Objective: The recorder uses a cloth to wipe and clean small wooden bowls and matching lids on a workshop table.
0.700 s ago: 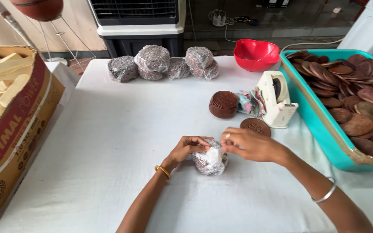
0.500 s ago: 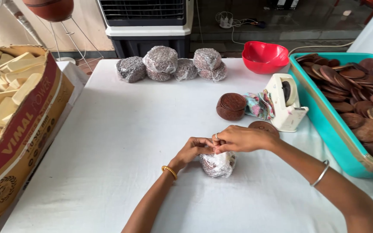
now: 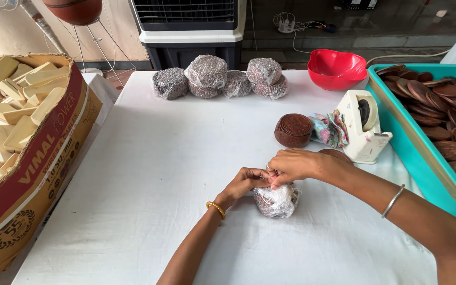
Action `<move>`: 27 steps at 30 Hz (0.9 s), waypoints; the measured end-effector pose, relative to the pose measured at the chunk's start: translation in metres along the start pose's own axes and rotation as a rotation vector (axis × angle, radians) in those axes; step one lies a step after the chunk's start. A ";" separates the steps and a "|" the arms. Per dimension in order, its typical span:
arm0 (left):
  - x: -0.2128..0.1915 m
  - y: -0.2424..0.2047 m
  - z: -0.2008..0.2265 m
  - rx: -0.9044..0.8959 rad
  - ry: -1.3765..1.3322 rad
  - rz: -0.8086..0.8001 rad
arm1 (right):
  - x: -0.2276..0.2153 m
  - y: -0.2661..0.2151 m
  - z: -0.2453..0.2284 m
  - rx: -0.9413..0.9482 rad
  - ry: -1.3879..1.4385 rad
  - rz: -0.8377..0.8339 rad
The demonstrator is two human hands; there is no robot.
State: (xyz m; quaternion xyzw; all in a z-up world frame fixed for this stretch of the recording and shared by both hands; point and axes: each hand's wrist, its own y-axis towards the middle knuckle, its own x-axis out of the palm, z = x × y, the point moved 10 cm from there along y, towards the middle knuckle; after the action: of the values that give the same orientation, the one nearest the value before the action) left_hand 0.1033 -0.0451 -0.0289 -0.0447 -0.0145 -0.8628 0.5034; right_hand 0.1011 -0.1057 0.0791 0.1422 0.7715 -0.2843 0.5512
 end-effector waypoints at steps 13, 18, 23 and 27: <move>0.014 -0.010 0.028 0.078 -0.024 -0.032 | 0.012 -0.020 0.059 0.342 -0.093 0.025; 0.012 -0.006 0.021 0.063 0.020 -0.006 | 0.051 -0.013 0.077 0.237 0.538 0.041; 0.013 -0.011 0.026 0.072 0.041 -0.004 | 0.081 -0.012 0.100 0.173 0.806 0.015; 0.012 -0.012 0.025 0.003 0.064 0.015 | 0.071 -0.029 0.088 0.137 0.834 0.159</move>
State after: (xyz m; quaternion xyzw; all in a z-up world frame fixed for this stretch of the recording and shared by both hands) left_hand 0.0890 -0.0477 -0.0023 -0.0163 0.0006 -0.8600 0.5101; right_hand 0.1289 -0.1878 0.0010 0.3404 0.8942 -0.2095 0.2018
